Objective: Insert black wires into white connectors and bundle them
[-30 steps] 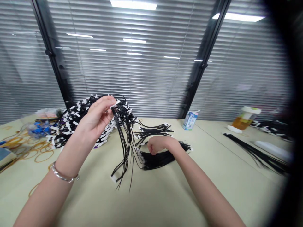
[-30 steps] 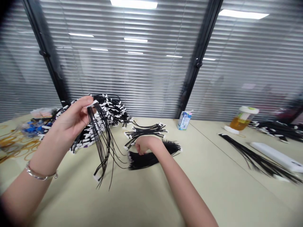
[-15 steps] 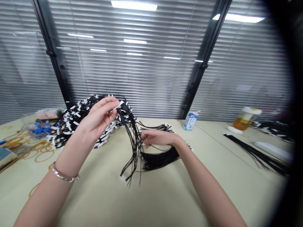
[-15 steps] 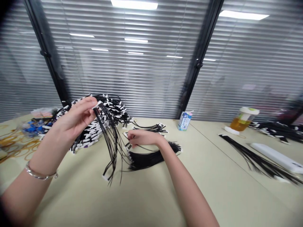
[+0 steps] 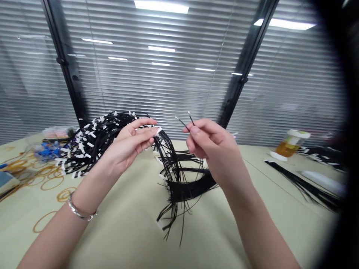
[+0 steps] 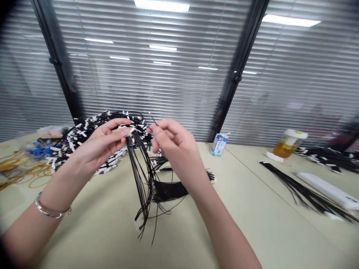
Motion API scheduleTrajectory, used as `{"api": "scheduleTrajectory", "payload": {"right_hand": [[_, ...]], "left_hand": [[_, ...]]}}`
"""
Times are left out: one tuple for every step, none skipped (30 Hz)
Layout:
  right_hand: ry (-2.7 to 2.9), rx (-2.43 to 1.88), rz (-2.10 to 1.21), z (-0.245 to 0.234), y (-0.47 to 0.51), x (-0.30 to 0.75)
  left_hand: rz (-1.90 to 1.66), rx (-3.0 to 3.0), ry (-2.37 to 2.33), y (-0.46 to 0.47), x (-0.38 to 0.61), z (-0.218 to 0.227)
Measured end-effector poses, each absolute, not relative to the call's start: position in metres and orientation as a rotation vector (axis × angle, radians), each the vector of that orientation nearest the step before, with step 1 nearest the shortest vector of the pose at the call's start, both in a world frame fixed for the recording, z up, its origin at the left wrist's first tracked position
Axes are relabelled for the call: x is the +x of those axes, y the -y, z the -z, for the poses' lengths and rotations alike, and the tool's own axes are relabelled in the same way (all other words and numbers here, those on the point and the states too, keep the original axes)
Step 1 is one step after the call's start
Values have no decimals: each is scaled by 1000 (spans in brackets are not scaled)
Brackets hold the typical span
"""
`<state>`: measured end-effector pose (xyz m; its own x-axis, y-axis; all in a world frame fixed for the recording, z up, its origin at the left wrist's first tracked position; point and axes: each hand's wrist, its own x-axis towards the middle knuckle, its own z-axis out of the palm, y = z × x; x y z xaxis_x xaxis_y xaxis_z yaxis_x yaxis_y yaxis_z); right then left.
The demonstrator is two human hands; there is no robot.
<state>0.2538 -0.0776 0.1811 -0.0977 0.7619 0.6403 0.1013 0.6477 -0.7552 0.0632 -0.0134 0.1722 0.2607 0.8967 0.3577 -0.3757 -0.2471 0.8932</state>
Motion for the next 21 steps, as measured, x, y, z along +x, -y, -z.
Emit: {"api": "scheduleTrajectory", "payload": {"right_hand": [[1617, -745, -634, -182, 88, 249], [1656, -753, -628, -183, 96, 243], [1707, -767, -632, -183, 103, 239], [1759, -785, -632, -182, 107, 235], [1804, -812, -612, -180, 109, 231], [1835, -849, -561, -178, 108, 228], [1849, -893, -477, -176, 106, 227], [1849, -938, -370, -174, 102, 226], [1835, -978, -260, -172, 97, 225], [1817, -1006, -167, -170, 91, 226], [1801, -1021, -100, -168, 87, 227], [1789, -1026, -55, -167, 83, 228], [1780, -1026, -21, -167, 81, 229], [1776, -1024, 8, -167, 79, 230], [1774, -1024, 38, -168, 80, 230], [1774, -1024, 69, -169, 81, 231], [1771, -1020, 96, -170, 83, 230], [1768, -1016, 116, -171, 85, 230], [1763, -1010, 135, -172, 87, 230], [1758, -1004, 156, -173, 90, 229], [1749, -993, 186, -173, 92, 229]], "left_hand": [[-1300, 1306, -549, 14, 65, -171], [-1281, 1308, -541, 15, 67, -169], [-1258, 1313, -534, 16, 69, -167], [-1232, 1319, -529, 17, 71, -166], [-1205, 1326, -523, 19, 72, -164], [-1184, 1333, -517, 20, 74, -163], [-1174, 1337, -511, 22, 75, -162], [-1176, 1337, -505, 24, 76, -162], [-1197, 1334, -497, 26, 77, -161], [-1227, 1329, -486, 28, 78, -161], [-1261, 1321, -477, 30, 79, -162], [-1292, 1312, -470, 32, 79, -162], [-1323, 1302, -462, 34, 80, -163], [-1352, 1293, -452, 35, 80, -164], [-1381, 1285, -442, 37, 80, -165], [-1407, 1276, -435, 39, 80, -166], [-1430, 1267, -430, 41, 80, -167], [-1448, 1259, -426, 44, 79, -169], [-1459, 1251, -426, 46, 79, -170], [-1461, 1244, -428, 49, 78, -171], [-1462, 1239, -428, 52, 78, -172]]}}
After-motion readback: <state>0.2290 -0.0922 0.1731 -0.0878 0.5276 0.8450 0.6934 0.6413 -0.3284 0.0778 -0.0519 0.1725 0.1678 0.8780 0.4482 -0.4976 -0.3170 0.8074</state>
